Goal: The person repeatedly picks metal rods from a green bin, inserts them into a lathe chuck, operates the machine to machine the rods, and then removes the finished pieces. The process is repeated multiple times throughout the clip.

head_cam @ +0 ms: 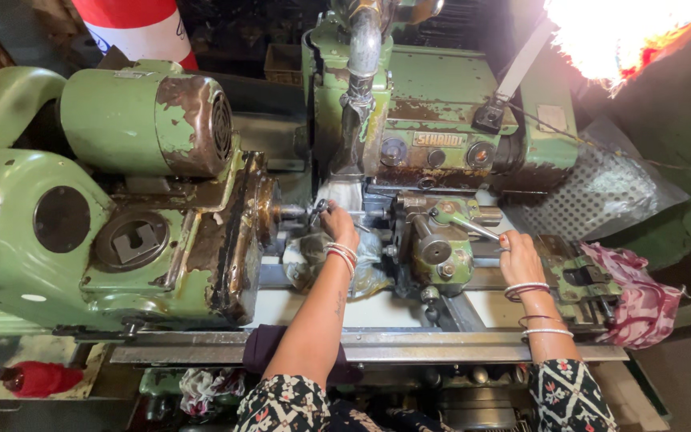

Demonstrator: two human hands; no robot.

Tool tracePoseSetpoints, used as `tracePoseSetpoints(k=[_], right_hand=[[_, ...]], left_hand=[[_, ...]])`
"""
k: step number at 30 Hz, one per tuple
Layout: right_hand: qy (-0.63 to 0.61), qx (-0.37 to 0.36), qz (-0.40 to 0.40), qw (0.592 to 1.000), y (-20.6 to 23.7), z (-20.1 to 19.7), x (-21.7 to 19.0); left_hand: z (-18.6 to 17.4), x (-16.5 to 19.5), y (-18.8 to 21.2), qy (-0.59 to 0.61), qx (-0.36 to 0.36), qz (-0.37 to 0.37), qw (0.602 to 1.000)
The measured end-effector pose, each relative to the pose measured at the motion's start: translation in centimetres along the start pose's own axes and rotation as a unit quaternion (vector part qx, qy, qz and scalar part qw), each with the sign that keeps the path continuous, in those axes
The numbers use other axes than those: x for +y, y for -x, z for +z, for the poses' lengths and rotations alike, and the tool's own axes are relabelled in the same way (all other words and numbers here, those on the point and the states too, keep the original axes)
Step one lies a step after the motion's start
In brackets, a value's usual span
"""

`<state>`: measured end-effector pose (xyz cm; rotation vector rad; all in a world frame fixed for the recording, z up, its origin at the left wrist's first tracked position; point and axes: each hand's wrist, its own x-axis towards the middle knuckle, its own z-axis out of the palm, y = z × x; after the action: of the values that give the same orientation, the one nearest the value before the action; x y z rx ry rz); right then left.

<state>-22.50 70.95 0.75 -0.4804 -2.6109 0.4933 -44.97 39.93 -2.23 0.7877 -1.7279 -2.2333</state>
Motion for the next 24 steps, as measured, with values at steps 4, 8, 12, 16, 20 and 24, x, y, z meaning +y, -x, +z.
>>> tracePoseSetpoints(k=[4,8,12,16,20,24], right_hand=[[0.003,0.006,-0.012,1.000,-0.1,0.4,0.3],[0.002,0.000,-0.009,1.000,-0.2,0.3,0.1],[-0.001,-0.001,-0.012,1.000,0.0,0.0,-0.5],[0.002,0.001,-0.012,1.000,0.4,0.0,-0.9],[0.008,-0.005,0.005,1.000,-0.6,-0.2,-0.4],[0.070,-0.094,0.009,0.993,-1.8,-0.6,-0.4]], left_hand=[[0.0,0.1,-0.2,0.001,0.007,0.004,1.000],[-0.1,0.0,-0.4,-0.028,0.008,-0.007,1.000],[-0.3,-0.1,-0.6,0.006,-0.008,-0.018,1.000],[-0.4,0.1,-0.4,0.011,0.004,-0.007,1.000],[-0.5,0.1,0.0,0.014,-0.008,0.009,1.000],[-0.6,-0.1,-0.6,0.059,-0.016,0.007,0.998]])
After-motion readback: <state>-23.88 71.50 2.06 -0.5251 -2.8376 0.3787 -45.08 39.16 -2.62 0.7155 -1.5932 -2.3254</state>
